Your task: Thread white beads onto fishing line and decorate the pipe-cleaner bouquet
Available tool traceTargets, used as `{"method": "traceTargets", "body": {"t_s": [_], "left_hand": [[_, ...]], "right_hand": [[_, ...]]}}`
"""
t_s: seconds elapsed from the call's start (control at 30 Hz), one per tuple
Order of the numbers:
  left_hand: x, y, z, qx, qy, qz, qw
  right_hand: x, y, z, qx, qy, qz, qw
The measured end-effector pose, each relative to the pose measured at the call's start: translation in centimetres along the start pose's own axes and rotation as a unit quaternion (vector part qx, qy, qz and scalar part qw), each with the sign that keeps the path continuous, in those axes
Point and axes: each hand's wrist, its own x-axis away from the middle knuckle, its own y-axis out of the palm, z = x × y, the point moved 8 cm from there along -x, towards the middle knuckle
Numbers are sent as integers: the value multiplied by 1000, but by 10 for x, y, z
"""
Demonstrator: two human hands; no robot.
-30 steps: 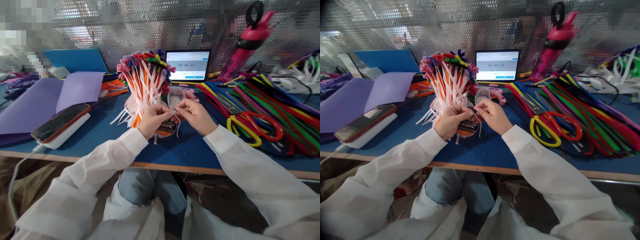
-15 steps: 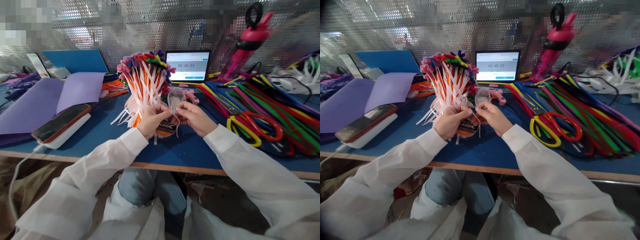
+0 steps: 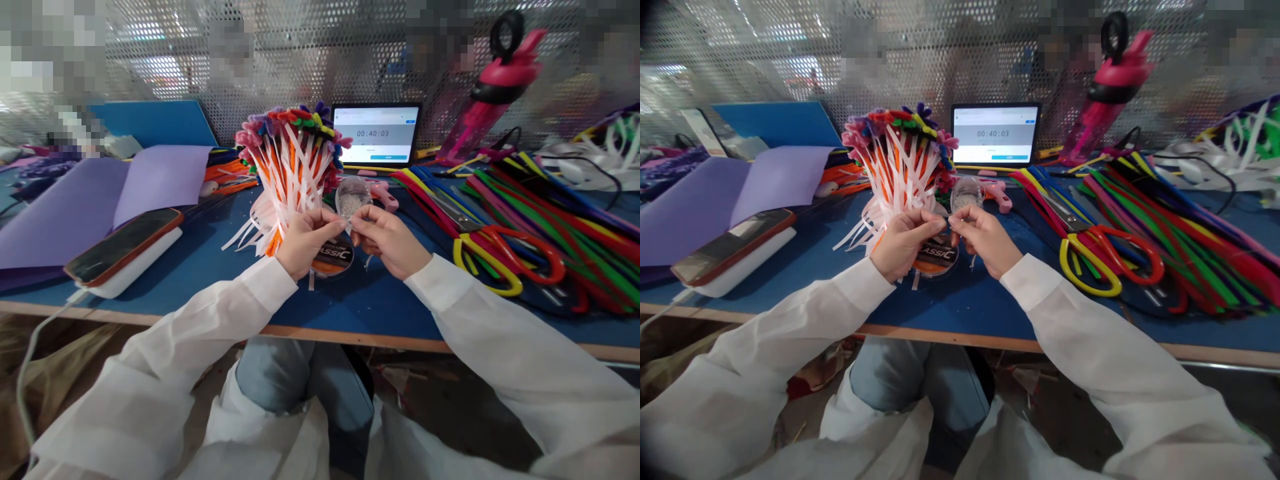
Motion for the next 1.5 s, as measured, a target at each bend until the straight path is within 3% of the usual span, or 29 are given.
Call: {"method": "traceTargets", "body": {"t_s": [0.3, 0.47, 0.53, 0.57, 0.7, 0.77, 0.83, 0.93, 1.0, 1.17, 1.3, 1.37, 1.43, 1.5], "left_hand": [[0, -1, -3, -3, -12, 0, 1000], [0, -2, -2, -13, -9, 6, 1000], [0, -2, -2, -26, -10, 9, 1000], [0, -1, -3, -32, -14, 8, 999], [2, 2, -4, -55, -21, 1, 998], [3, 2, -3, -61, -24, 0, 998], [3, 2, -6, -63, -45, -8, 997], [2, 0, -7, -61, -49, -17, 997], [2, -1, -8, -56, -61, -22, 996], [2, 0, -9, -43, -71, -35, 996], [2, -1, -9, -50, -73, -19, 996], [2, 0, -9, -56, -72, -17, 996], [2, 0, -9, -59, -71, -15, 996], [3, -1, -9, -62, -70, -13, 996]], "right_hand": [[-1, 1, 3, 13, 5, -4, 1000], [-2, -4, -13, 193, -77, -27, 978], [-7, -7, -26, 331, -117, -54, 935], [-13, -14, -34, 416, -130, -40, 899], [-58, -69, -75, 658, -124, 93, 737], [-82, -97, -99, 696, -148, 147, 687], [-101, -120, -112, 686, -156, 147, 695], [-120, -140, -104, 602, -105, 38, 791], [-123, -149, -95, 582, -70, 18, 810], [-113, -159, -70, 652, -23, -13, 757], [-98, -169, -66, 657, -34, -25, 752], [-96, -174, -71, 676, -51, -23, 734], [-101, -177, -76, 720, -68, -27, 690], [-115, -176, -80, 773, -90, -32, 627]]}}
